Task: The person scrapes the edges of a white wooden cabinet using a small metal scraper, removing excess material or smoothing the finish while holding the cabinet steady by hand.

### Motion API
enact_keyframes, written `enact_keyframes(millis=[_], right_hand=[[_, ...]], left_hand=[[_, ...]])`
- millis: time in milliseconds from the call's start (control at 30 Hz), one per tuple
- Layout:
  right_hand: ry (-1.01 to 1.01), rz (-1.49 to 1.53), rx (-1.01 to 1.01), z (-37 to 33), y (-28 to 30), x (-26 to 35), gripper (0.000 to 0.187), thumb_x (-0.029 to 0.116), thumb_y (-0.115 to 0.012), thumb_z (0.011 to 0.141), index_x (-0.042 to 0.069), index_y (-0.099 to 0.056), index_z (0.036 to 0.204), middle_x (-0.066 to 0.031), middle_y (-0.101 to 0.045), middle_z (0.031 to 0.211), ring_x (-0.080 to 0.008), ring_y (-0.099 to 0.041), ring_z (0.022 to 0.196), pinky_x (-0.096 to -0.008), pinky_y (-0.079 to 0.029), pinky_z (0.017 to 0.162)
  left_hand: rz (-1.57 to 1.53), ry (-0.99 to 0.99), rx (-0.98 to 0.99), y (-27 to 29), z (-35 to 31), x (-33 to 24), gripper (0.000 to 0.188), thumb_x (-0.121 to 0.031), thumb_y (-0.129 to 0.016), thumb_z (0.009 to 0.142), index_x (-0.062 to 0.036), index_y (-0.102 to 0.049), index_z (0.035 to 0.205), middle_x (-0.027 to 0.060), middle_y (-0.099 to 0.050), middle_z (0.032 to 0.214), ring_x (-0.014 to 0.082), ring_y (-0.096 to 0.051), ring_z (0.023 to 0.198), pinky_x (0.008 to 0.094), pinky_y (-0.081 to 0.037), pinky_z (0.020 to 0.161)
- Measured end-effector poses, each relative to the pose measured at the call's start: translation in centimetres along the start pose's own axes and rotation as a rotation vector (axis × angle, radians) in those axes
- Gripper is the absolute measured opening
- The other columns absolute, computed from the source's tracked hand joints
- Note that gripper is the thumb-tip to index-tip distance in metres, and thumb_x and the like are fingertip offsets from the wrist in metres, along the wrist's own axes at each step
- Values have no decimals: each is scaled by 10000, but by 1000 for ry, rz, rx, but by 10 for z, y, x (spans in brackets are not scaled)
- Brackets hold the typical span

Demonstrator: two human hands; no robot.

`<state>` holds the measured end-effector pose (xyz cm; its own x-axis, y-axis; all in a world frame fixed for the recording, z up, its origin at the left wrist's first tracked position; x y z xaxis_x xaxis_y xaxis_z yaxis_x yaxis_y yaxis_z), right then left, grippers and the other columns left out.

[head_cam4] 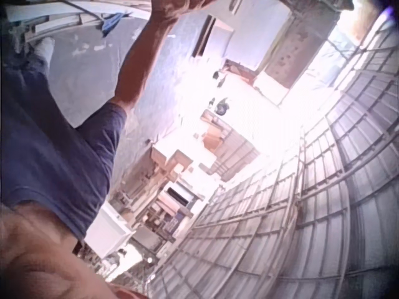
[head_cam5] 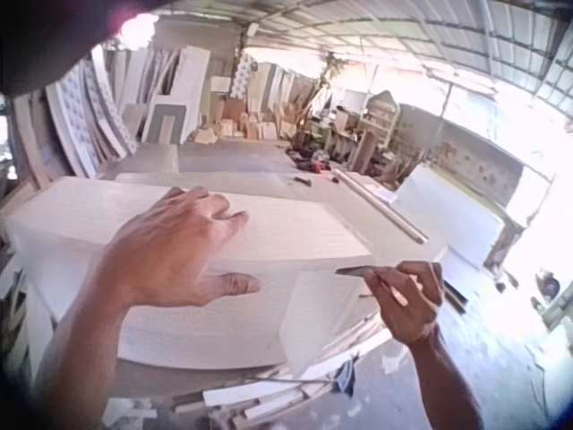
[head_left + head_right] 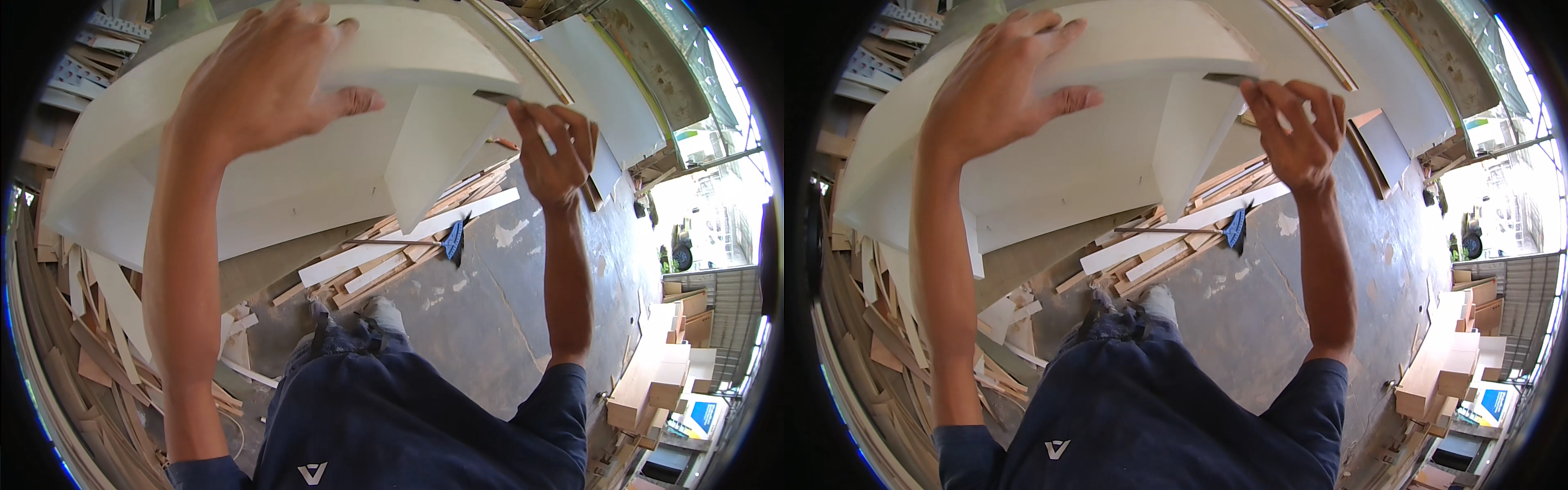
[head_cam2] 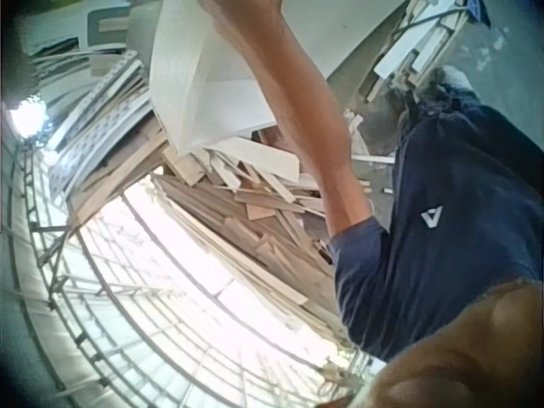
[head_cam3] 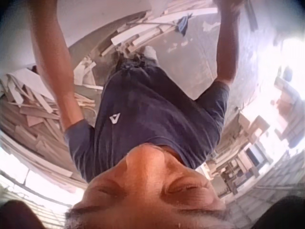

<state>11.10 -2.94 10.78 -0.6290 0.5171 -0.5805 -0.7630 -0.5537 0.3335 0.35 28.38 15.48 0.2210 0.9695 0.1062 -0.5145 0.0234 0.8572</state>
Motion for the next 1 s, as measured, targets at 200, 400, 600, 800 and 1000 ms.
enact_keyframes(millis=[200, 400, 600, 800, 1000], right_hand=[[-69, 217, 73, 6, -36, -4, 336, -30, -794, 697, 65, -810, 1019, 3, -741, 958, -172, -650, 879, -320, -525, 751], [-207, 393, 144, -43, -62, 48, 339, -93, -768, 701, 36, -789, 1014, -26, -707, 947, -201, -651, 847, -349, -530, 724], [-302, 454, 255, -108, -59, 108, 209, -62, -791, 762, -10, -777, 963, -44, -684, 909, -217, -640, 812, -351, -518, 676], [-240, 540, 448, -176, -49, 174, 315, 25, -723, 751, -52, -741, 1056, -99, -679, 1064, -238, -653, 927, -372, -538, 741], [-322, 625, 632, -228, -35, 220, 212, 18, -729, 782, -9, -751, 992, -49, -655, 999, -224, -647, 925, -368, -529, 768]], left_hand=[[-148, 90, 150, 0, 32, 20, 678, -510, -731, 870, 77, -689, 1207, 288, -707, 1061, 406, -697, 1028, 467, -532, 988], [-184, 86, 174, -22, 51, 54, 639, -481, -766, 837, 67, -721, 1163, 296, -726, 1035, 421, -712, 990, 466, -545, 962], [-201, 81, 192, -34, 68, 64, 598, -472, -789, 821, 31, -743, 1141, 297, -730, 1037, 413, -717, 987, 461, -545, 950], [-261, -27, 139, -45, 73, 88, 552, -459, -790, 824, -4, -754, 1135, 276, -739, 1014, 413, -720, 957, 457, -552, 918], [-236, 17, 184, -45, 78, 88, 532, -436, -796, 815, -8, -759, 1130, 276, -740, 1014, 402, -725, 959, 446, -554, 915]])
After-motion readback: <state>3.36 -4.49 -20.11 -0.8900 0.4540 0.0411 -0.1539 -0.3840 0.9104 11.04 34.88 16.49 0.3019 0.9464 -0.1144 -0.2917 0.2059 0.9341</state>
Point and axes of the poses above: each hand's wrist, its own z-axis towards the middle knuckle, its own y-axis out of the back of the hand, x = y × z, the point moved 1 cm from there along z, towards the middle knuckle
